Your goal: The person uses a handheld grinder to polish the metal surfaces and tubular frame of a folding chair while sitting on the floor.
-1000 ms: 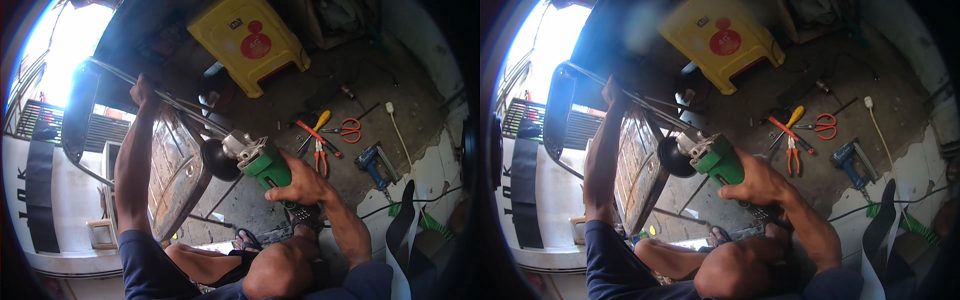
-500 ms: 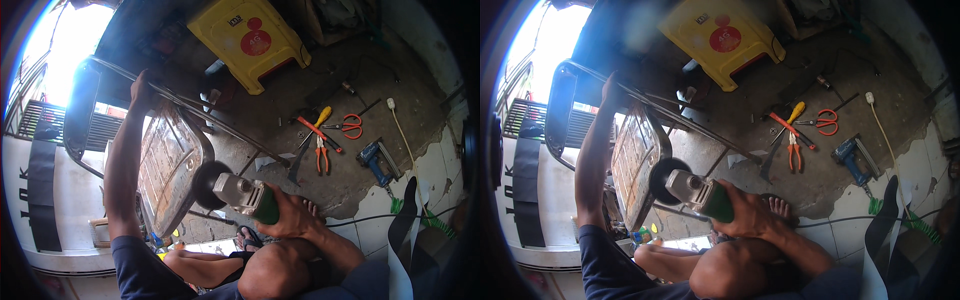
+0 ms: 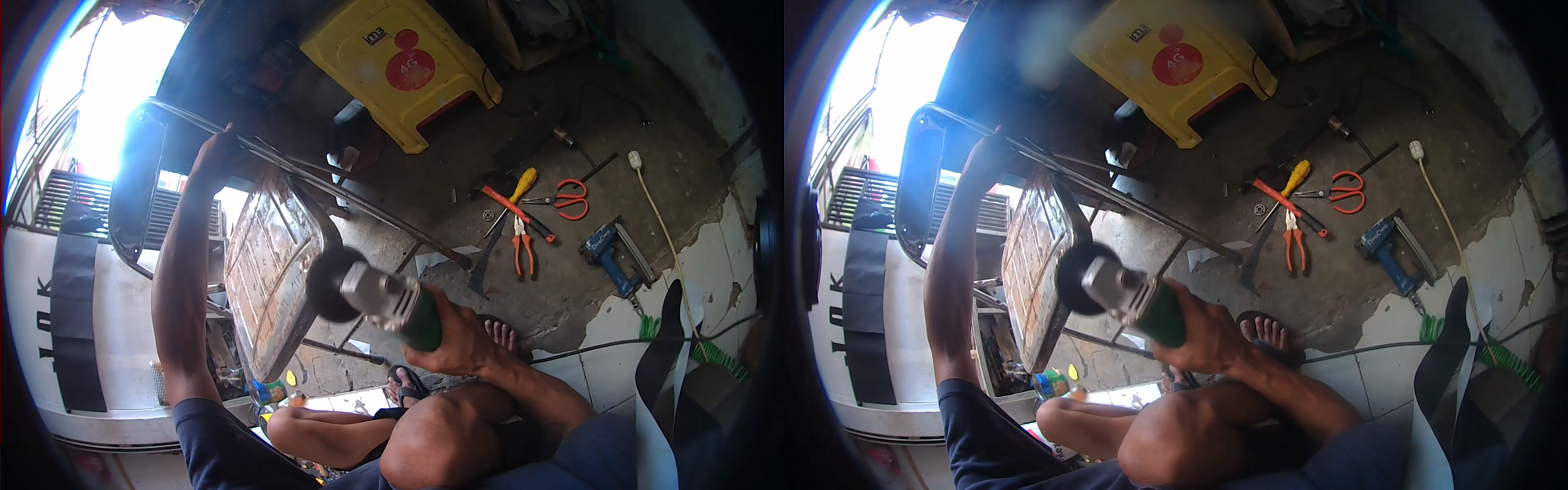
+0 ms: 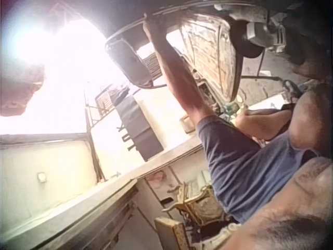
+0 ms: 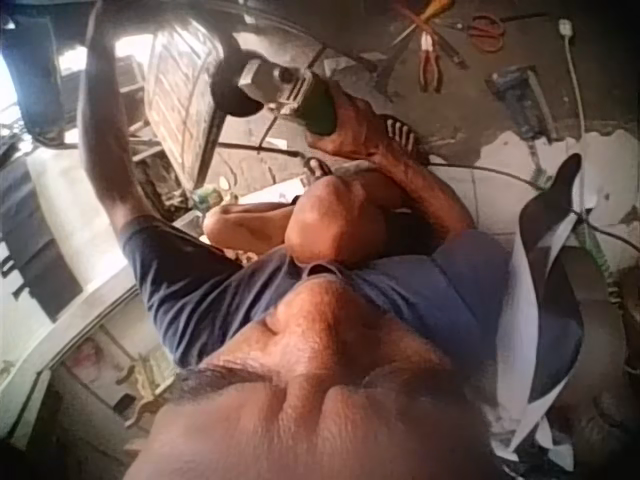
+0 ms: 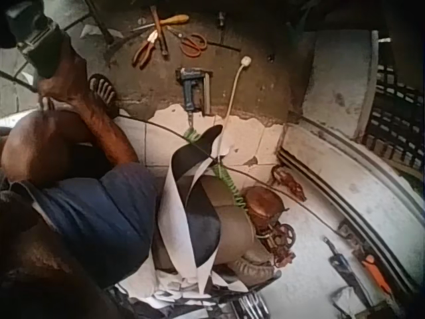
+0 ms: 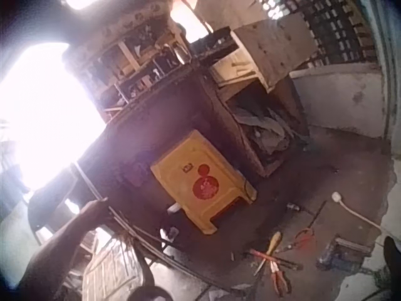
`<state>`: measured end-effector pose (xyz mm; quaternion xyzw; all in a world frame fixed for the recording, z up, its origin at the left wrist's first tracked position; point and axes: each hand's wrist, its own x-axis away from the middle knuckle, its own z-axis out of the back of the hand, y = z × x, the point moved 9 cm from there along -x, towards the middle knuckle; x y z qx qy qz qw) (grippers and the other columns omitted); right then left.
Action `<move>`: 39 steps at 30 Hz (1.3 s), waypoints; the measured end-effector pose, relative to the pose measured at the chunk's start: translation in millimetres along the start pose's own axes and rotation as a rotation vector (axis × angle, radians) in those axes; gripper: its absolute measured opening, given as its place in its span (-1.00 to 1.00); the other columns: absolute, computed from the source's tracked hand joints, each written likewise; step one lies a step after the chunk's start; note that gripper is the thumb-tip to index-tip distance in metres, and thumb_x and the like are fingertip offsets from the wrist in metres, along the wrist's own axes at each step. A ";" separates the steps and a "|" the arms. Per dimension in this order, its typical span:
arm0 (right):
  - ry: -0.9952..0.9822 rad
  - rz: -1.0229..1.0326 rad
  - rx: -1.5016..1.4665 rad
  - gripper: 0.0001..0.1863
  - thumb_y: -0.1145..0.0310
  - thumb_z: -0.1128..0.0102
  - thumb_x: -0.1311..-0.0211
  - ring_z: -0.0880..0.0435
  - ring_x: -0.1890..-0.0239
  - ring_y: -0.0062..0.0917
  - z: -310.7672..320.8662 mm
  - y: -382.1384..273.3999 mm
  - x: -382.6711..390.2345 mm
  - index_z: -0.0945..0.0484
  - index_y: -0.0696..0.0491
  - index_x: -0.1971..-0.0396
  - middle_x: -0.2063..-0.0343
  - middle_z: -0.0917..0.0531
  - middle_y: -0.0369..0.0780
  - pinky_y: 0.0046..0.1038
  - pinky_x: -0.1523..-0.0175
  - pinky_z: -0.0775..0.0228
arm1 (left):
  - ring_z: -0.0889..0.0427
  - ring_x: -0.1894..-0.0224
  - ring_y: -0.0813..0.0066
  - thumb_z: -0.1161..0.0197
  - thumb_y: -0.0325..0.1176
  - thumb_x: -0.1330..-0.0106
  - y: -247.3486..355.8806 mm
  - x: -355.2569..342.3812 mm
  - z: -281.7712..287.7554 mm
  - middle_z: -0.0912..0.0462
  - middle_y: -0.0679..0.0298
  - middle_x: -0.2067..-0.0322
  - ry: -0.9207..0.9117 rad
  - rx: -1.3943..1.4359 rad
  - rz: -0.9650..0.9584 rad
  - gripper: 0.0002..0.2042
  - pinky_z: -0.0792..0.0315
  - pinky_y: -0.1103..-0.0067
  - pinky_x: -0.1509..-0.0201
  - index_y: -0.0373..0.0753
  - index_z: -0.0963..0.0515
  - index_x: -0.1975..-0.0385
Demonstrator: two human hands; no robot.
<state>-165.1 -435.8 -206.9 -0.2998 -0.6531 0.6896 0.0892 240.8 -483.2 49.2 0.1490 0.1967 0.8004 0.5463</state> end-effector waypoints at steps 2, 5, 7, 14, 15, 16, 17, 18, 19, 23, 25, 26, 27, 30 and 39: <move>0.019 -0.143 -0.050 -0.11 0.18 -0.50 -0.02 -0.77 0.06 -0.06 7.0 14.7 -7.8 -0.20 0.10 -0.31 0.12 -0.70 0.06 -0.18 -0.04 -0.61 | -0.67 0.37 0.54 -0.12 -0.42 -0.53 -5.0 -5.8 -12.7 -0.66 0.33 0.44 0.019 0.302 0.134 -0.82 -0.59 0.57 0.19 -0.40 -0.58 0.10; -0.028 -0.136 -0.093 -0.11 0.16 -0.50 -0.02 -0.76 0.05 -0.07 -2.1 13.2 -7.3 -0.19 0.08 -0.30 0.12 -0.70 0.06 -0.16 -0.06 -0.59 | -0.65 0.41 0.56 -0.13 -0.42 -0.53 7.5 8.0 21.8 -0.64 0.34 0.46 0.016 -0.335 -0.253 -0.83 -0.57 0.58 0.20 -0.41 -0.59 0.16; 0.001 -0.136 -0.077 -0.12 0.16 -0.51 -0.02 -0.76 0.05 -0.06 -1.6 25.3 0.0 -0.21 0.08 -0.29 0.11 -0.69 0.06 -0.16 -0.07 -0.58 | -0.64 0.42 0.56 -0.14 -0.41 -0.53 2.9 -2.3 14.1 -0.61 0.36 0.49 0.010 -0.149 -0.212 -0.83 -0.56 0.59 0.19 -0.41 -0.58 0.21; 0.006 -0.096 -0.137 -0.03 0.16 -0.53 0.03 -0.73 0.02 -0.10 30.0 21.8 -45.5 -0.20 0.11 -0.36 0.05 -0.67 0.05 -0.22 -0.10 -0.55 | -0.68 0.32 0.44 -0.10 -0.36 -0.56 -45.8 -3.7 25.5 -0.57 0.29 0.43 -0.003 0.354 0.027 -0.82 -0.60 0.57 0.12 -0.38 -0.52 0.16; -0.001 -0.034 -0.093 -0.01 0.16 -0.53 0.04 -0.73 0.02 -0.12 36.6 15.7 -55.5 -0.18 0.11 -0.38 0.05 -0.67 0.05 -0.22 -0.10 -0.55 | -0.68 0.32 0.44 -0.10 -0.36 -0.56 -41.2 -4.5 21.0 -0.57 0.29 0.43 -0.004 0.357 0.026 -0.82 -0.60 0.57 0.12 -0.38 -0.52 0.16; -0.010 -0.038 -0.087 -0.02 0.16 -0.51 0.05 -0.73 0.04 -0.12 43.6 8.9 -63.3 -0.21 0.12 -0.37 0.08 -0.69 0.04 -0.21 -0.10 -0.55 | -0.69 0.30 0.42 -0.08 -0.33 -0.57 -38.9 -5.0 18.8 -0.58 0.25 0.40 -0.001 0.463 0.077 -0.80 -0.62 0.56 0.11 -0.38 -0.51 0.13; -0.018 -0.048 -0.091 -0.02 0.16 -0.51 0.05 -0.73 0.04 -0.12 47.8 2.1 -70.4 -0.21 0.12 -0.37 0.08 -0.69 0.04 -0.21 -0.10 -0.55 | -0.70 0.28 0.40 -0.06 -0.31 -0.59 -42.6 0.4 14.8 -0.59 0.22 0.37 0.002 0.572 0.142 -0.78 -0.63 0.55 0.10 -0.37 -0.50 0.10; -0.060 -0.083 -0.057 -0.03 0.15 -0.51 0.06 -0.74 0.06 -0.11 52.6 -5.0 -78.2 -0.22 0.16 -0.36 0.11 -0.69 0.06 -0.21 -0.10 -0.55 | -0.70 0.28 0.40 -0.06 -0.31 -0.59 -39.1 1.7 15.4 -0.59 0.22 0.37 0.004 0.575 0.142 -0.78 -0.63 0.55 0.10 -0.37 -0.50 0.10; -0.101 -0.117 -0.022 -0.03 0.14 -0.50 0.07 -0.74 0.07 -0.10 54.7 -7.3 -86.1 -0.23 0.19 -0.35 0.13 -0.70 0.07 -0.21 -0.09 -0.56 | -0.70 0.27 0.41 -0.06 -0.27 -0.59 -34.8 3.1 8.8 -0.60 0.21 0.36 -0.067 0.640 0.161 -0.76 -0.63 0.54 0.10 -0.37 -0.50 0.11; -0.175 -0.112 0.188 -0.08 0.09 -0.50 0.14 -0.76 0.14 -0.07 63.9 -13.9 -110.8 -0.32 0.29 -0.19 0.23 -0.69 0.14 -0.21 -0.03 -0.58 | -0.70 0.23 0.44 -0.09 -0.17 -0.58 -25.6 20.2 20.5 -0.63 0.22 0.34 0.011 0.359 0.305 -0.69 -0.61 0.54 0.08 -0.35 -0.52 0.04; -0.203 -0.029 0.169 -0.21 0.12 -0.35 0.12 -0.76 0.23 0.08 70.9 -34.4 -113.2 -0.35 0.34 -0.07 0.39 -0.70 0.19 -0.11 0.04 -0.61 | -0.70 0.18 0.44 -0.11 -0.14 -0.57 -12.8 27.8 17.2 -0.65 0.22 0.29 0.076 0.333 0.337 -0.67 -0.59 0.51 0.03 -0.33 -0.52 0.00; -0.244 0.006 0.212 -0.22 0.13 -0.35 0.12 -0.77 0.24 0.06 72.3 -48.8 -112.8 -0.36 0.34 -0.06 0.38 -0.70 0.18 -0.12 0.05 -0.62 | -0.69 0.14 0.43 -0.13 -0.10 -0.56 -10.3 36.8 20.9 -0.67 0.23 0.24 0.145 0.301 0.381 -0.64 -0.58 0.47 -0.02 -0.31 -0.52 -0.04; -0.293 0.036 0.247 -0.23 0.14 -0.35 0.13 -0.77 0.25 0.04 70.2 -61.0 -111.5 -0.37 0.35 -0.05 0.38 -0.71 0.18 -0.13 0.07 -0.63 | -0.69 0.14 0.43 -0.13 -0.10 -0.56 -12.1 46.7 22.1 -0.67 0.23 0.24 0.147 0.301 0.393 -0.64 -0.58 0.47 -0.02 -0.31 -0.52 -0.04; -0.366 -0.104 0.412 -0.26 0.17 -0.35 0.13 -0.78 0.28 -0.01 76.9 -84.0 -130.8 -0.40 0.34 -0.04 0.38 -0.72 0.15 -0.17 0.08 -0.66 | -0.62 -0.07 0.38 -0.22 -0.05 -0.49 -13.9 82.9 56.4 -0.61 0.21 -0.03 0.317 0.160 0.281 -0.55 -0.49 0.36 -0.15 -0.26 -0.48 -0.18; -0.498 0.017 0.636 -0.34 0.23 -0.32 0.14 -0.76 0.43 -0.07 70.1 -116.1 -149.2 -0.41 0.35 0.04 0.44 -0.71 0.10 -0.19 0.23 -0.65 | -0.56 -0.06 0.42 -0.23 -0.10 -0.45 -69.7 248.0 76.6 -0.60 0.26 0.03 0.632 0.125 0.537 -0.57 -0.42 0.45 -0.13 -0.26 -0.53 -0.17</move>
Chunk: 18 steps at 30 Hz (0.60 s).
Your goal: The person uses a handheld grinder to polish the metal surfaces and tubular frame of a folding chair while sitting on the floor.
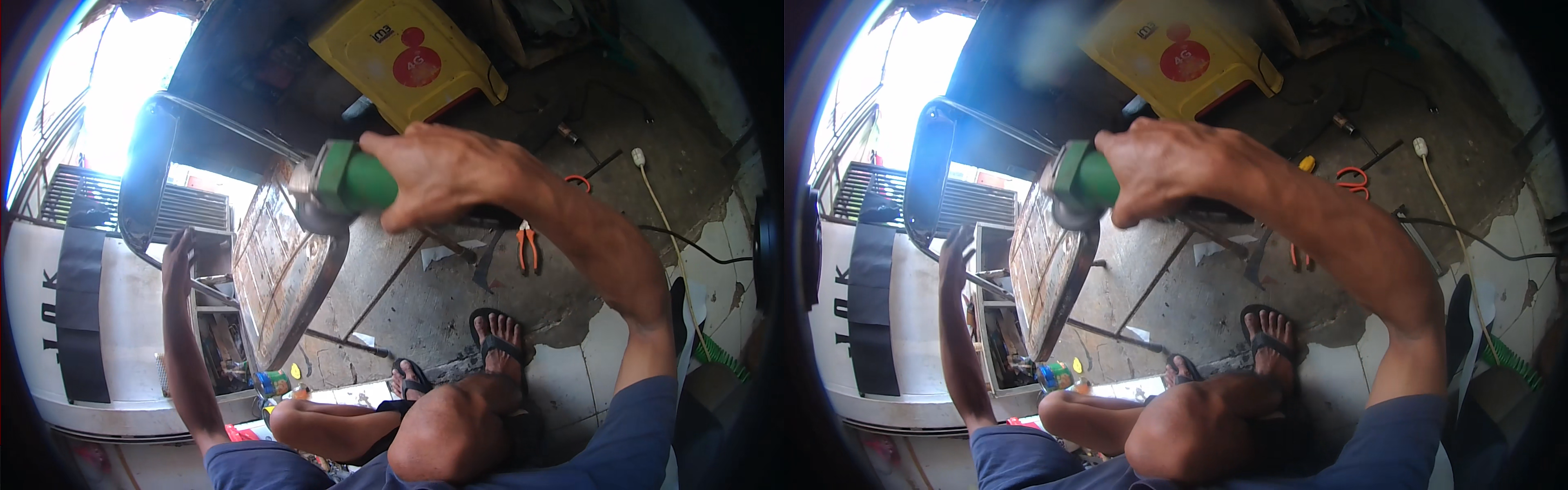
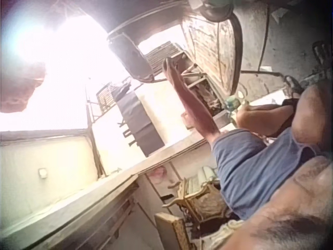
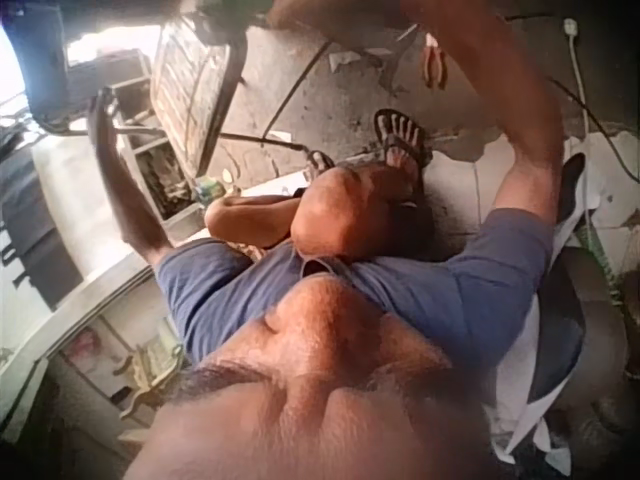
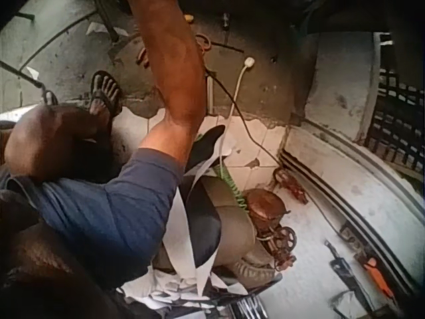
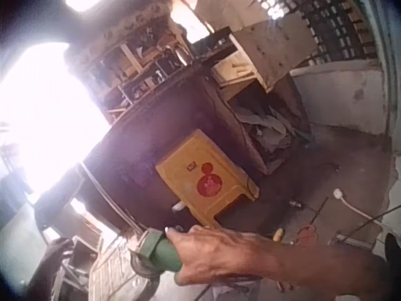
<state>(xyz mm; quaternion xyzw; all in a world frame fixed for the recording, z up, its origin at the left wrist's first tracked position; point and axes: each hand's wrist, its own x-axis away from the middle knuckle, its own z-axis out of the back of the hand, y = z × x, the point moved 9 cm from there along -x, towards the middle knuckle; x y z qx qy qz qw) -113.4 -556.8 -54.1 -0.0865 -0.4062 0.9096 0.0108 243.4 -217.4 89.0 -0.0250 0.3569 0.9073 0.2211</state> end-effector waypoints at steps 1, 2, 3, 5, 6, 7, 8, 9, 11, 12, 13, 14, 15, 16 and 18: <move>0.032 0.009 0.047 -0.34 0.22 -0.32 0.14 -0.76 0.42 -0.08 2.8 -2.1 -1.9 -0.41 0.35 0.04 0.44 -0.71 0.10 -0.20 0.23 -0.65 | -0.56 0.04 0.49 -0.22 -0.12 -0.45 -31.7 6.3 22.9 -0.59 0.31 0.12 0.006 0.035 0.026 -0.63 -0.43 0.50 -0.02 -0.24 -0.55 -0.10; 0.074 0.030 0.093 -0.34 0.21 -0.32 0.14 -0.76 0.42 -0.09 8.8 -7.4 -3.6 -0.42 0.35 0.05 0.43 -0.71 0.10 -0.21 0.24 -0.65 | -0.55 0.15 0.56 -0.20 -0.15 -0.45 -60.2 13.6 54.8 -0.58 0.36 0.20 0.024 0.066 0.043 -0.69 -0.43 0.55 0.08 -0.21 -0.58 -0.03; 0.084 0.034 0.095 -0.34 0.21 -0.32 0.14 -0.76 0.42 -0.09 13.8 -10.5 0.0 -0.42 0.35 0.05 0.43 -0.71 0.10 -0.21 0.24 -0.65 | -0.52 0.25 0.59 -0.20 -0.16 -0.46 -91.5 24.1 73.0 -0.56 0.40 0.29 0.076 0.061 0.123 -0.74 -0.40 0.59 0.19 -0.18 -0.58 0.05; -0.082 -0.022 0.061 -0.26 0.24 -0.32 0.20 -0.78 0.26 -0.17 7.3 -7.9 11.4 -0.46 0.34 -0.06 0.27 -0.73 0.06 -0.28 0.08 -0.69 | -0.47 0.41 0.61 -0.19 -0.18 -0.46 -139.0 51.7 76.4 -0.52 0.44 0.42 0.139 0.110 0.274 -0.82 -0.35 0.62 0.33 -0.14 -0.57 0.16; -0.089 -0.036 0.058 -0.26 0.24 -0.32 0.20 -0.78 0.26 -0.17 1.7 -2.9 10.3 -0.46 0.34 -0.06 0.27 -0.73 0.06 -0.28 0.08 -0.69 | -0.45 0.47 0.60 -0.18 -0.19 -0.47 -162.1 69.3 69.9 -0.51 0.45 0.46 0.153 0.143 0.357 -0.83 -0.34 0.62 0.37 -0.13 -0.57 0.19; -0.070 -0.030 0.023 -0.26 0.23 -0.32 0.20 -0.78 0.26 -0.16 -2.8 -4.4 7.8 -0.46 0.34 -0.06 0.27 -0.73 0.07 -0.26 0.07 -0.68 | -0.44 0.49 0.58 -0.17 -0.17 -0.48 -187.7 82.2 77.1 -0.50 0.45 0.48 0.232 0.209 0.418 -0.82 -0.34 0.61 0.39 -0.12 -0.56 0.19; -0.047 -0.014 -0.014 -0.26 0.22 -0.32 0.20 -0.78 0.25 -0.15 -6.3 -7.6 4.5 -0.46 0.34 -0.06 0.26 -0.73 0.09 -0.25 0.07 -0.67 | -0.42 0.52 0.56 -0.16 -0.15 -0.49 -214.7 94.9 87.1 -0.49 0.45 0.50 0.320 0.272 0.474 -0.81 -0.33 0.59 0.41 -0.12 -0.56 0.20; -0.018 -0.035 -0.044 -0.23 0.19 -0.31 0.18 -0.78 0.24 -0.14 -6.2 -5.3 1.9 -0.44 0.34 -0.09 0.27 -0.72 0.11 -0.23 0.07 -0.66 | -0.44 0.48 0.53 -0.16 -0.10 -0.49 -234.6 105.8 86.5 -0.51 0.42 0.47 0.286 0.329 0.487 -0.77 -0.35 0.55 0.37 -0.13 -0.55 0.17; 0.052 -0.072 -0.070 -0.22 0.18 -0.31 0.17 -0.78 0.24 -0.12 -11.8 10.4 0.4 -0.42 0.34 -0.09 0.28 -0.72 0.12 -0.22 0.06 -0.65 | -0.48 0.37 0.47 -0.15 0.00 -0.50 -245.6 121.3 54.0 -0.53 0.36 0.37 0.264 0.394 0.529 -0.69 -0.39 0.43 0.28 -0.12 -0.54 0.11; 0.111 -0.086 -0.117 -0.21 0.16 -0.31 0.16 -0.78 0.24 -0.10 -13.7 19.0 1.4 -0.40 0.34 -0.10 0.29 -0.72 0.12 -0.22 0.04 -0.65 | -0.50 0.23 0.38 -0.11 0.03 -0.51 -248.3 128.7 44.7 -0.55 0.26 0.25 0.153 0.547 0.559 -0.64 -0.44 0.36 0.11 -0.16 -0.52 0.08; 0.124 -0.054 -0.178 -0.19 0.15 -0.31 0.16 -0.77 0.20 -0.04 -17.5 23.4 7.2 -0.37 0.35 -0.11 0.32 -0.72 0.13 -0.18 0.00 -0.63 | -0.50 0.14 0.31 -0.09 0.06 -0.52 -255.9 136.2 45.6 -0.54 0.20 0.17 0.222 0.565 0.577 -0.60 -0.44 0.31 0.00 -0.19 -0.51 0.05; 0.123 -0.063 -0.170 -0.19 0.15 -0.31 0.16 -0.77 0.20 -0.04 -24.2 30.2 15.1 -0.37 0.35 -0.11 0.32 -0.72 0.13 -0.18 0.00 -0.63 | -0.49 0.06 0.24 -0.07 0.09 -0.52 -251.0 147.0 23.6 -0.53 0.14 0.08 0.277 0.587 0.608 -0.56 -0.44 0.26 -0.10 -0.22 -0.49 0.02; 0.149 -0.027 -0.224 -0.20 0.15 -0.31 0.16 -0.76 0.19 0.01 -32.1 26.9 22.7 -0.38 0.34 -0.09 0.33 -0.72 0.15 -0.14 -0.02 -0.61 | -0.47 -0.01 0.17 -0.05 0.12 -0.52 -259.4 151.4 26.7 -0.51 0.09 0.02 0.262 0.675 0.613 -0.51 -0.40 0.21 -0.20 -0.26 -0.47 -0.02; 0.176 0.008 -0.278 -0.21 0.14 -0.32 0.17 -0.76 0.18 0.06 -38.3 22.1 27.1 -0.38 0.33 -0.08 0.34 -0.72 0.16 -0.10 -0.04 -0.59 | -0.45 -0.08 0.10 -0.03 0.15 -0.52 -266.9 156.1 29.9 -0.48 0.05 -0.05 0.246 0.763 0.616 -0.46 -0.36 0.17 -0.31 -0.30 -0.45 -0.05; 0.199 -0.052 -0.296 -0.22 0.16 -0.32 0.15 -0.75 0.18 0.09 -45.7 28.1 34.8 -0.36 0.32 -0.09 0.35 -0.71 0.18 -0.08 -0.04 -0.59 | -0.45 -0.16 0.02 0.06 0.19 -0.54 -259.7 155.3 0.9 -0.46 -0.01 -0.13 0.233 0.821 0.643 -0.38 -0.33 0.08 -0.37 -0.36 -0.44 -0.11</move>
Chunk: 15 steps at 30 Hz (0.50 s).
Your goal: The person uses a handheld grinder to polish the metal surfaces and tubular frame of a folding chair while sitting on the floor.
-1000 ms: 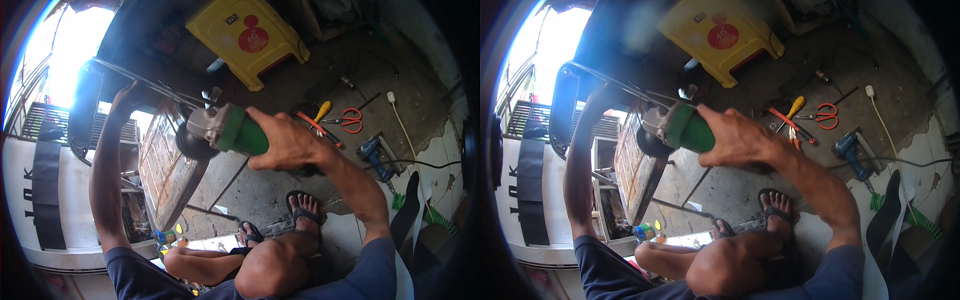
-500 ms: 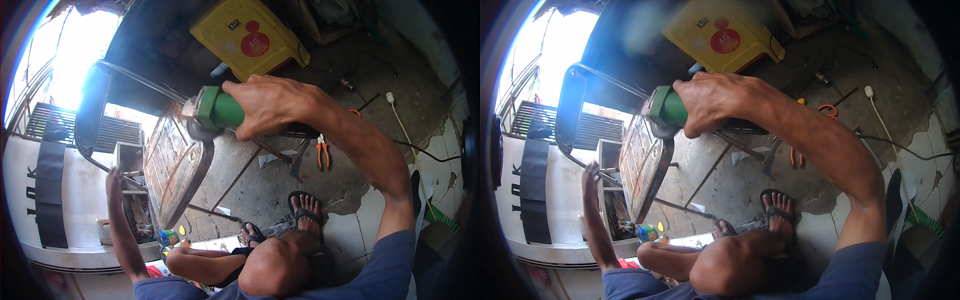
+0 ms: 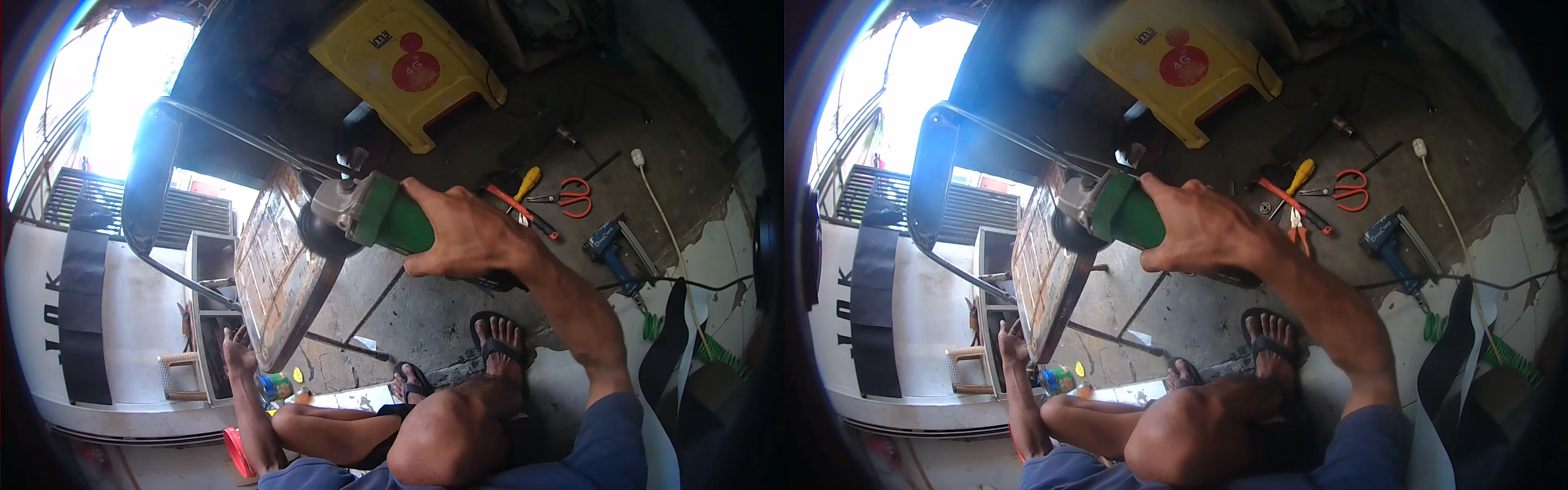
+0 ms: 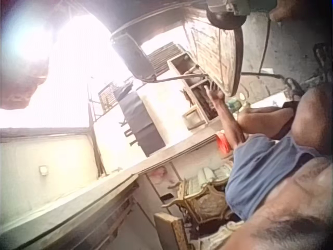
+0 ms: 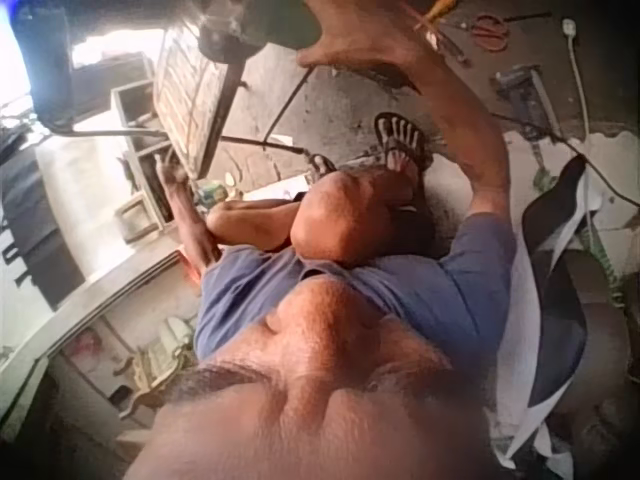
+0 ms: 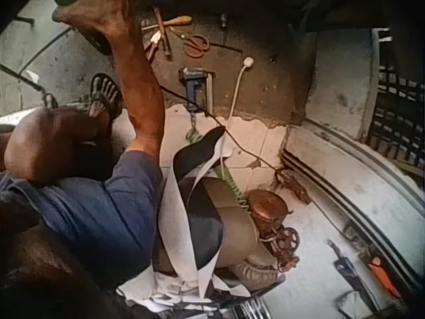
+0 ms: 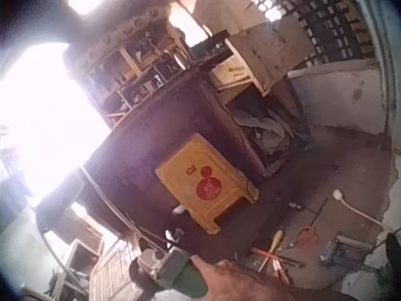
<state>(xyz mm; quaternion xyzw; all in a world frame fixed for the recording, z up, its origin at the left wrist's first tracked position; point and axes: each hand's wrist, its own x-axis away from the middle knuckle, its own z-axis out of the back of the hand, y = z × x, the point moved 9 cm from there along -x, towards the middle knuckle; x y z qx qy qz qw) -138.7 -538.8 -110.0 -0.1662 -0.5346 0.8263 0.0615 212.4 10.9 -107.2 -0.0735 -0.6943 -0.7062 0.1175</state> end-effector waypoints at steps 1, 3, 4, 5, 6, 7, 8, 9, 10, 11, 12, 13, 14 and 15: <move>0.029 -0.038 -0.023 -0.22 0.18 -0.32 0.14 -0.74 0.19 0.12 -1.4 3.8 2.8 -0.35 0.31 -0.11 0.36 -0.70 0.19 -0.06 -0.04 -0.58 | -0.44 -0.22 -0.01 0.10 0.21 -0.55 -3.9 3.5 -12.1 -0.44 -0.04 -0.16 -0.095 0.067 0.032 -0.35 -0.31 0.05 -0.39 -0.39 -0.42 -0.13; 0.064 -0.057 -0.054 -0.23 0.20 -0.32 0.12 -0.73 0.19 0.15 -7.2 4.2 10.1 -0.33 0.30 -0.12 0.38 -0.70 0.20 -0.04 -0.03 -0.58 | -0.42 -0.29 -0.07 0.19 0.23 -0.56 2.2 12.4 -25.6 -0.44 -0.13 -0.22 -0.163 0.145 0.024 -0.28 -0.29 -0.03 -0.40 -0.46 -0.40 -0.19; 0.073 -0.025 -0.086 -0.22 0.21 -0.33 0.10 -0.73 0.21 0.16 -13.2 3.5 15.4 -0.31 0.29 -0.14 0.39 -0.70 0.20 -0.02 -0.01 -0.59 | -0.42 -0.29 -0.07 0.19 0.23 -0.56 3.8 11.4 -23.5 -0.44 -0.13 -0.22 -0.160 0.145 0.016 -0.28 -0.29 -0.03 -0.40 -0.46 -0.40 -0.19; 0.084 0.013 -0.123 -0.20 0.22 -0.35 0.09 -0.73 0.23 0.16 -17.9 -1.7 21.3 -0.29 0.28 -0.17 0.39 -0.70 0.19 -0.01 0.01 -0.61 | -0.43 -0.28 -0.08 0.19 0.24 -0.56 6.6 10.5 -22.3 -0.46 -0.13 -0.21 -0.181 0.180 0.024 -0.27 -0.29 -0.03 -0.39 -0.46 -0.40 -0.19; 0.077 0.021 -0.134 -0.20 0.22 -0.35 0.09 -0.73 0.23 0.16 -30.4 -3.4 25.7 -0.29 0.28 -0.17 0.39 -0.70 0.19 -0.01 0.01 -0.61 | -0.45 -0.27 -0.10 0.18 0.25 -0.55 6.8 13.1 -20.8 -0.49 -0.13 -0.19 -0.197 0.213 0.041 -0.26 -0.30 -0.03 -0.39 -0.47 -0.39 -0.19; 0.159 0.104 -0.039 -0.18 0.22 -0.37 0.08 -0.74 0.26 0.15 -36.2 -13.6 32.1 -0.27 0.26 -0.20 0.41 -0.70 0.18 0.00 0.05 -0.62 | -0.46 -0.26 -0.13 0.14 0.27 -0.53 11.1 13.8 -16.5 -0.52 -0.13 -0.18 -0.175 0.266 0.012 -0.24 -0.29 -0.02 -0.39 -0.48 -0.41 -0.17; 0.245 0.168 0.072 -0.15 0.22 -0.39 0.08 -0.75 0.29 0.13 -38.5 -21.5 41.9 -0.25 0.24 -0.23 0.43 -0.70 0.18 0.01 0.08 -0.64 | -0.46 -0.26 -0.13 0.14 0.27 -0.53 4.7 16.1 -33.1 -0.52 -0.13 -0.18 -0.176 0.264 0.024 -0.24 -0.29 -0.02 -0.39 -0.48 -0.41 -0.17; 0.252 0.119 0.096 -0.12 0.29 -0.43 0.07 -0.75 0.21 0.07 -44.8 -18.7 46.6 -0.25 0.17 -0.31 0.20 -0.66 0.18 -0.04 0.07 -0.65 | -0.45 -0.26 -0.13 0.11 0.28 -0.52 0.7 24.1 -51.6 -0.51 -0.14 -0.18 -0.189 0.252 -0.016 -0.24 -0.29 -0.02 -0.39 -0.49 -0.41 -0.17; 0.246 0.117 0.100 -0.12 0.29 -0.43 0.07 -0.75 0.21 0.07 -50.5 -18.7 52.7 -0.25 0.17 -0.31 0.20 -0.66 0.18 -0.04 0.07 -0.65 | -0.45 -0.26 -0.14 0.07 0.28 -0.50 2.5 31.8 -60.6 -0.50 -0.15 -0.18 -0.204 0.244 -0.068 -0.23 -0.29 -0.02 -0.39 -0.50 -0.41 -0.16; 0.284 0.120 0.104 -0.10 0.27 -0.46 0.07 -0.75 0.25 0.04 -53.4 -21.9 57.4 -0.25 0.16 -0.31 0.22 -0.65 0.14 -0.05 0.11 -0.65 | -0.45 -0.26 -0.13 0.00 0.27 -0.48 3.7 35.9 -56.7 -0.49 -0.17 -0.18 -0.226 0.269 -0.032 -0.24 -0.28 -0.02 -0.40 -0.51 -0.41 -0.14; 0.324 0.122 0.108 -0.09 0.25 -0.49 0.08 -0.76 0.29 0.01 -55.7 -24.4 62.1 -0.25 0.15 -0.32 0.24 -0.65 0.10 -0.06 0.14 -0.66 | -0.45 -0.26 -0.13 0.00 0.27 -0.48 8.6 38.1 -52.2 -0.49 -0.17 -0.18 -0.225 0.269 -0.044 -0.24 -0.28 -0.02 -0.40 -0.51 -0.41 -0.14; 0.329 0.130 0.104 -0.09 0.25 -0.49 0.08 -0.76 0.29 0.01 -60.2 -28.0 65.5 -0.25 0.15 -0.32 0.24 -0.65 0.10 -0.06 0.14 -0.66 | -0.44 -0.26 -0.13 -0.01 0.27 -0.48 11.0 38.9 -47.4 -0.49 -0.18 -0.19 -0.201 0.276 -0.041 -0.24 -0.28 -0.02 -0.40 -0.51 -0.40 -0.15; 0.309 0.177 0.151 -0.08 0.24 -0.51 0.08 -0.74 0.33 -0.03 -69.4 -34.5 68.9 -0.26 0.13 -0.32 0.28 -0.63 0.05 -0.08 0.19 -0.66 | -0.44 -0.27 -0.13 -0.02 0.26 -0.47 7.1 38.2 -45.6 -0.48 -0.19 -0.19 -0.178 0.282 -0.026 -0.24 -0.29 -0.02 -0.40 -0.51 -0.40 -0.15; 0.290 0.223 0.199 -0.07 0.22 -0.53 0.09 -0.73 0.38 -0.07 -79.4 -40.4 72.7 -0.27 0.11 -0.33 0.33 -0.61 0.00 -0.10 0.23 -0.66 | -0.44 -0.27 -0.11 -0.02 0.25 -0.47 5.8 40.4 -46.6 -0.47 -0.18 -0.20 -0.168 0.272 -0.016 -0.24 -0.30 -0.02 -0.40 -0.52 -0.38 -0.16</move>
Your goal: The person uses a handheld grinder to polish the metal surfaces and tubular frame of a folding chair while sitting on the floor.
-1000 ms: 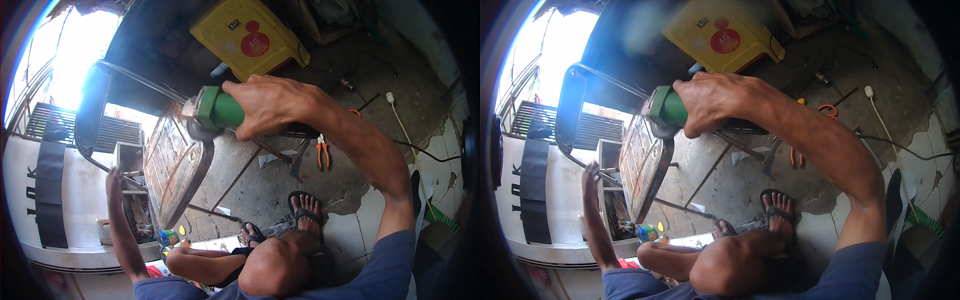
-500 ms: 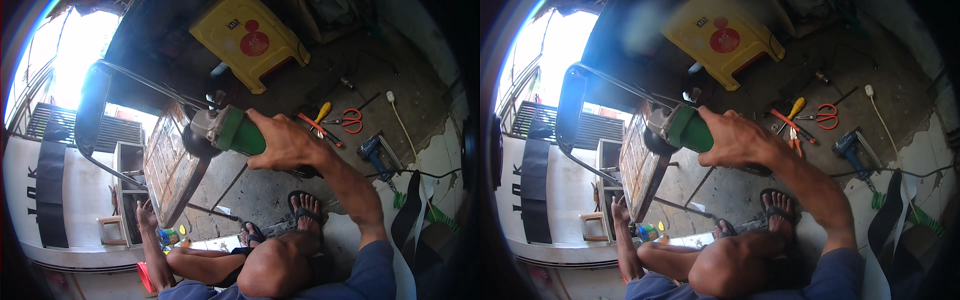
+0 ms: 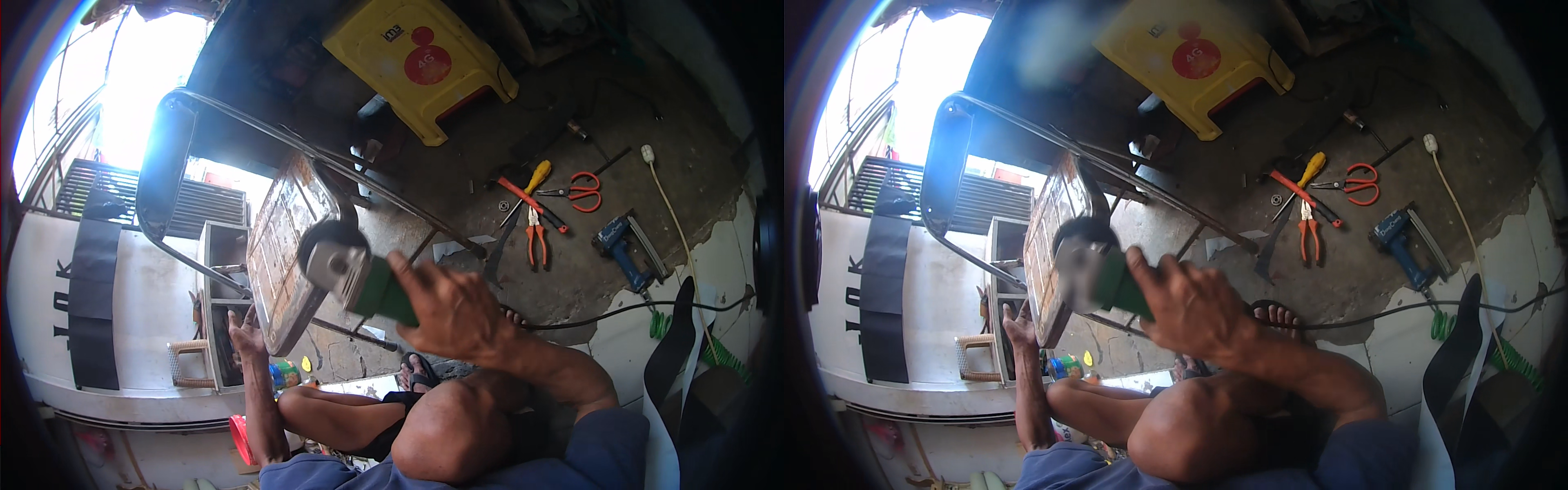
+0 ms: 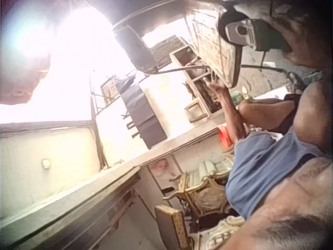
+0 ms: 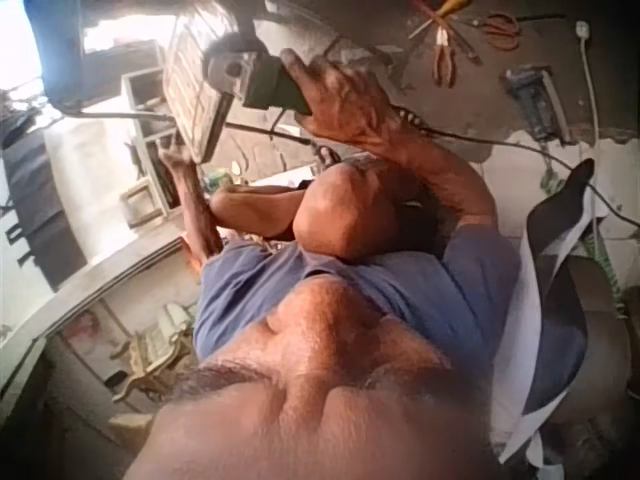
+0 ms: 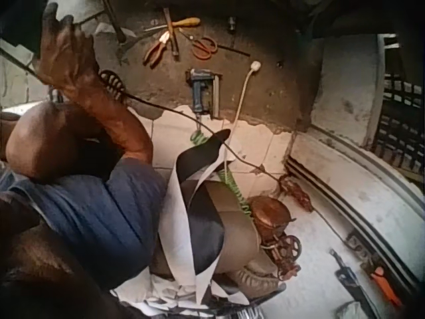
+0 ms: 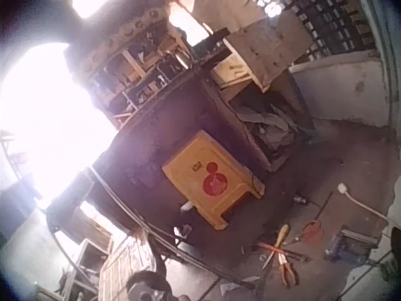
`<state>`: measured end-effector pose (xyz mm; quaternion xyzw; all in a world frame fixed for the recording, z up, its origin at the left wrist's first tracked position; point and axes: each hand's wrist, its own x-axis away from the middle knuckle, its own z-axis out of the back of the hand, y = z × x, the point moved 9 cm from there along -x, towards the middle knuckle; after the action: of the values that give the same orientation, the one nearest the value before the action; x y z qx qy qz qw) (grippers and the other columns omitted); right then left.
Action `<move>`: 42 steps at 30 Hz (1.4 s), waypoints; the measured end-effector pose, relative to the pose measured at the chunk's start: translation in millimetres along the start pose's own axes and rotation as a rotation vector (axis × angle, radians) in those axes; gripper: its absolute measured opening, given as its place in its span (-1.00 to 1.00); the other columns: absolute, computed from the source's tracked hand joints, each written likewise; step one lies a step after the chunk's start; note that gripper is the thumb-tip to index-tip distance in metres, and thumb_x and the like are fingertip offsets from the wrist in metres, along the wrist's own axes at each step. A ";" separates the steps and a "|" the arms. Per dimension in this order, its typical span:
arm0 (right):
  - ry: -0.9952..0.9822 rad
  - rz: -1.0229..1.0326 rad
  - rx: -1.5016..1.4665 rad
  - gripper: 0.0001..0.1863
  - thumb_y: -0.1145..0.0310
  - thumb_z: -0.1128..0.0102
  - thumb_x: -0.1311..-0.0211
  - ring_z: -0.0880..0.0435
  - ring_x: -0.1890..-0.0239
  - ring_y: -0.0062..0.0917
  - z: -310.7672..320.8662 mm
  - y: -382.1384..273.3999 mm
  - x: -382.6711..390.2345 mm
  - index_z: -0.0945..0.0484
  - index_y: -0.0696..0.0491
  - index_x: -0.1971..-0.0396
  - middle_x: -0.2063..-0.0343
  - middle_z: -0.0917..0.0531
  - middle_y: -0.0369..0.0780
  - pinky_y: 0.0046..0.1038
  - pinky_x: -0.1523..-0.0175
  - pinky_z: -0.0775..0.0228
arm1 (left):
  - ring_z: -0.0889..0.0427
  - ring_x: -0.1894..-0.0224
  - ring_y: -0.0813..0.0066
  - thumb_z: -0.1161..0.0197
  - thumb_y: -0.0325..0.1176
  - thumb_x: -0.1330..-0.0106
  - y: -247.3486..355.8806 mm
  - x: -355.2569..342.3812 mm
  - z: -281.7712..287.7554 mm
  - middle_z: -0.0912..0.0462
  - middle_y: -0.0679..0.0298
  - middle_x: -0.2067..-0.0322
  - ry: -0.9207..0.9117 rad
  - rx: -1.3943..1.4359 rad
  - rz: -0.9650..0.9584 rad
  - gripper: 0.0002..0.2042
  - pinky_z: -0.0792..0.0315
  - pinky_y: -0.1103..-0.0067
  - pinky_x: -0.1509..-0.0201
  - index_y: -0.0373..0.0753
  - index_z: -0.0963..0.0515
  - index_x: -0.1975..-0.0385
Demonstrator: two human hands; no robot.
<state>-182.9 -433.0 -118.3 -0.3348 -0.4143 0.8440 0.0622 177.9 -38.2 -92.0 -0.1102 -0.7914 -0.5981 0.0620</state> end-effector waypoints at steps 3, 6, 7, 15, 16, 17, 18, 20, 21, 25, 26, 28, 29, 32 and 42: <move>0.021 0.127 0.064 -0.06 0.22 -0.55 0.09 -0.71 0.41 -0.13 -27.1 -19.3 12.8 -0.27 0.10 -0.33 0.37 -0.58 -0.05 -0.14 0.30 -0.65 | -0.44 -0.28 -0.10 -0.01 0.24 -0.48 7.5 -2.1 11.9 -0.47 -0.17 -0.20 -0.008 0.050 -0.004 -0.25 -0.31 0.00 -0.40 -0.53 -0.37 -0.16; 0.086 0.095 0.065 -0.06 0.25 -0.53 0.10 -0.72 0.39 -0.12 -19.3 -12.6 18.5 -0.26 0.10 -0.34 0.37 -0.58 -0.05 -0.12 0.30 -0.65 | -0.42 -0.30 -0.09 0.00 0.22 -0.49 -0.7 0.8 -2.8 -0.46 -0.16 -0.21 -0.039 0.050 0.017 -0.24 -0.29 0.03 -0.43 -0.55 -0.35 -0.19; 0.116 0.053 0.041 -0.06 0.26 -0.52 0.09 -0.71 0.39 -0.11 -21.1 -4.8 17.3 -0.26 0.11 -0.34 0.36 -0.58 -0.04 -0.12 0.28 -0.65 | -0.41 -0.31 -0.09 0.00 0.21 -0.50 -4.4 -0.4 6.8 -0.46 -0.16 -0.22 -0.032 0.042 0.033 -0.24 -0.28 0.05 -0.44 -0.55 -0.34 -0.21; 0.053 0.031 -0.113 -0.09 0.29 -0.46 0.07 -0.74 0.35 -0.02 -29.9 -0.9 23.8 -0.24 0.14 -0.34 0.29 -0.63 0.02 -0.09 0.20 -0.65 | -0.42 -0.33 -0.08 0.09 0.19 -0.53 -5.0 2.7 -5.8 -0.42 -0.14 -0.28 -0.044 -0.099 0.040 -0.24 -0.24 0.08 -0.47 -0.50 -0.27 -0.32; 0.082 0.058 -0.159 -0.08 0.30 -0.49 0.10 -0.75 0.33 -0.03 -40.3 6.0 26.7 -0.25 0.13 -0.34 0.26 -0.64 0.03 -0.11 0.21 -0.66 | -0.45 -0.30 -0.07 0.12 0.19 -0.54 -14.0 4.9 -14.3 -0.46 -0.13 -0.25 -0.044 -0.110 0.070 -0.26 -0.27 0.11 -0.45 -0.50 -0.30 -0.30; 0.085 0.060 -0.162 -0.08 0.30 -0.49 0.10 -0.75 0.33 -0.03 -44.9 9.0 25.5 -0.25 0.13 -0.34 0.26 -0.64 0.03 -0.11 0.21 -0.66 | -0.45 -0.30 -0.07 0.12 0.19 -0.54 -12.2 5.1 -13.3 -0.46 -0.13 -0.25 -0.044 -0.113 0.066 -0.26 -0.27 0.11 -0.45 -0.50 -0.30 -0.30; 0.177 0.053 -0.183 -0.08 0.31 -0.50 0.10 -0.76 0.32 -0.03 -40.2 12.2 25.0 -0.26 0.12 -0.33 0.23 -0.65 0.03 -0.12 0.21 -0.66 | -0.47 -0.29 -0.05 0.12 0.18 -0.54 -13.0 5.1 -15.3 -0.48 -0.13 -0.23 -0.092 -0.139 0.079 -0.27 -0.29 0.13 -0.44 -0.50 -0.31 -0.29; 0.285 -0.027 -0.253 -0.11 0.32 -0.51 0.08 -0.77 0.27 -0.04 -36.2 25.4 23.8 -0.27 0.13 -0.31 0.18 -0.67 0.05 -0.14 0.19 -0.67 | -0.49 -0.28 -0.03 0.13 0.18 -0.55 -14.9 2.3 -13.0 -0.50 -0.12 -0.22 -0.132 -0.169 0.095 -0.27 -0.31 0.15 -0.43 -0.49 -0.33 -0.29; 0.283 -0.064 -0.278 -0.13 0.31 -0.51 0.07 -0.77 0.24 -0.04 -35.3 33.0 22.6 -0.28 0.13 -0.30 0.16 -0.67 0.05 -0.15 0.18 -0.67 | -0.50 -0.27 -0.01 0.13 0.17 -0.55 -15.2 -0.1 -13.4 -0.51 -0.12 -0.21 -0.181 -0.193 0.084 -0.28 -0.32 0.17 -0.42 -0.49 -0.34 -0.29; 0.269 0.000 -0.300 -0.14 0.30 -0.52 0.07 -0.76 0.18 -0.06 -47.6 31.3 37.0 -0.29 0.12 -0.28 0.14 -0.68 0.03 -0.18 0.14 -0.68 | -0.56 -0.22 -0.09 0.16 0.17 -0.54 -7.6 -6.8 -2.0 -0.54 -0.15 -0.22 -0.149 -0.257 0.045 -0.27 -0.37 0.14 -0.39 -0.49 -0.35 -0.30; 0.220 0.042 -0.267 -0.10 0.30 -0.54 0.12 -0.76 0.19 -0.07 -57.1 29.5 41.1 -0.28 0.13 -0.29 0.17 -0.66 0.01 -0.20 0.14 -0.68 | -0.57 -0.22 -0.07 0.16 0.15 -0.55 -6.0 -7.8 3.0 -0.53 -0.14 -0.22 -0.110 -0.302 0.018 -0.28 -0.38 0.18 -0.39 -0.50 -0.34 -0.31; 0.225 0.055 -0.271 -0.08 0.30 -0.54 0.13 -0.76 0.19 -0.07 -67.0 32.9 44.0 -0.27 0.14 -0.29 0.16 -0.65 0.01 -0.19 0.12 -0.67 | -0.57 -0.21 -0.06 0.15 0.14 -0.55 -3.0 -6.9 7.5 -0.54 -0.14 -0.22 -0.119 -0.342 -0.003 -0.28 -0.38 0.20 -0.39 -0.50 -0.33 -0.31; 0.226 0.069 -0.264 -0.07 0.30 -0.54 0.15 -0.75 0.19 -0.08 -71.0 34.9 45.8 -0.26 0.15 -0.29 0.16 -0.64 0.00 -0.18 0.11 -0.67 | -0.57 -0.21 -0.06 0.15 0.13 -0.55 -6.0 -4.5 6.1 -0.54 -0.13 -0.21 -0.131 -0.374 -0.018 -0.29 -0.39 0.22 -0.39 -0.50 -0.33 -0.32; 0.253 -0.012 -0.325 -0.05 0.29 -0.55 0.13 -0.74 0.14 -0.04 -73.2 47.3 43.7 -0.24 0.15 -0.31 0.10 -0.63 0.03 -0.13 0.05 -0.65 | -0.57 -0.21 -0.03 0.13 0.11 -0.55 -17.5 8.8 -24.2 -0.53 -0.10 -0.22 -0.208 -0.410 -0.005 -0.29 -0.40 0.23 -0.38 -0.50 -0.30 -0.34; 0.292 -0.089 -0.427 -0.08 0.30 -0.49 0.06 -0.73 0.14 0.01 -93.7 63.9 54.7 -0.21 0.15 -0.33 0.12 -0.65 0.09 -0.14 0.08 -0.65 | -0.66 -0.10 0.16 0.20 -0.15 -0.59 -11.3 26.2 -47.0 -0.62 0.03 -0.11 -0.170 -0.521 -0.129 -0.52 -0.51 0.31 -0.26 -0.39 -0.45 -0.22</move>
<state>-156.0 -391.9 -234.3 -0.4402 -0.5840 0.6766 0.0864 148.1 -83.7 -83.5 -0.1214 -0.6187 -0.7728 -0.0731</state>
